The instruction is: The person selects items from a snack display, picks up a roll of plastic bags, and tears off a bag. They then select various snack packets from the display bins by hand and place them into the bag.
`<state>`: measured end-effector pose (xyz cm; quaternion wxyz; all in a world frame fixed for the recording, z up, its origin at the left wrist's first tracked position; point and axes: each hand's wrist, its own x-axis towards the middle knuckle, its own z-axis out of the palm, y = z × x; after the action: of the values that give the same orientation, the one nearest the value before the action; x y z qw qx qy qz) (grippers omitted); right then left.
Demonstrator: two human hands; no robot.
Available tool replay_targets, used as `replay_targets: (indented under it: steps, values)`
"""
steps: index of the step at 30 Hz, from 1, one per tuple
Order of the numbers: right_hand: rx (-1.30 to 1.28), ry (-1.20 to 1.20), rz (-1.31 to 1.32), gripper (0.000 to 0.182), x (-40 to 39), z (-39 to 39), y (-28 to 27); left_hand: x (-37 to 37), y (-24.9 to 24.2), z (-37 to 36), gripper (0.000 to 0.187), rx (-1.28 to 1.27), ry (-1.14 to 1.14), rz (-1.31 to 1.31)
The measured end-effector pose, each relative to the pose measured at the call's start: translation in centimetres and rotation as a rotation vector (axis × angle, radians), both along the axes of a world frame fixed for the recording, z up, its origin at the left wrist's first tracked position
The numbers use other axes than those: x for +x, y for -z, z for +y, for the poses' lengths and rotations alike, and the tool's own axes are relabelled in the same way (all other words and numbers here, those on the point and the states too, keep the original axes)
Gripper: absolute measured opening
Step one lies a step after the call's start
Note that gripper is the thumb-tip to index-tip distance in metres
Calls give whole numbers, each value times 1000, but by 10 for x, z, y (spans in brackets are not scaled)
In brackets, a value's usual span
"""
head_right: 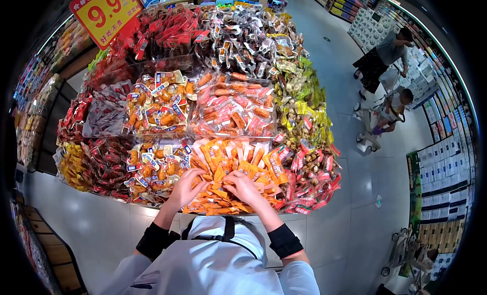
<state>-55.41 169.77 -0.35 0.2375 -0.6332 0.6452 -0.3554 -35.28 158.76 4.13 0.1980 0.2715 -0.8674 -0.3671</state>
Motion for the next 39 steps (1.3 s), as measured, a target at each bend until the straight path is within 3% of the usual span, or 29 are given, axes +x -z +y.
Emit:
replay_targets:
  steps: [3,6,10,13,15,16,19,21,23,27,30,34,37,39]
  values:
    - [-67,49,-155,18,7,-4,-18,14,1,2,25,-2,17,70]
    - [-105,59,-193,21,-4,-7,9,21,4,9,22,82,-69,50]
    - [196,72,-19,30,-8,-7,30,19,12,10,20,59,-38,53]
    - [325,104,6,37,-5,-4,1,3,14,9,21,-3,-9,111]
    - [7,144,76,38,-9,9,-8,-12,3,14,22,37,2,121]
    - [108,113,-15,40,-15,18,-22,-20,0,17,21,16,-19,105]
    - [-28,98,-64,31,-41,58,-35,-47,-11,34,17,1,-61,88]
    - [-147,114,6,29,-67,93,-41,-71,-17,46,16,-178,52,-11]
    - [-176,137,-74,27,-100,130,-50,-102,-16,72,23,-81,64,21]
    - [-281,272,-58,21,-189,211,-35,-167,-6,134,23,-173,62,-23]
    - [-267,432,-50,17,-249,269,-51,-214,-6,165,26,-259,27,-122]
    - [-185,580,-77,19,-307,337,-61,-297,-16,199,30,-234,98,-29]
    - [-151,661,-84,19,-339,377,-46,-351,-6,218,43,-291,92,-125]
    - [-118,707,-109,17,-357,392,-34,-371,3,217,56,-358,5,-346]
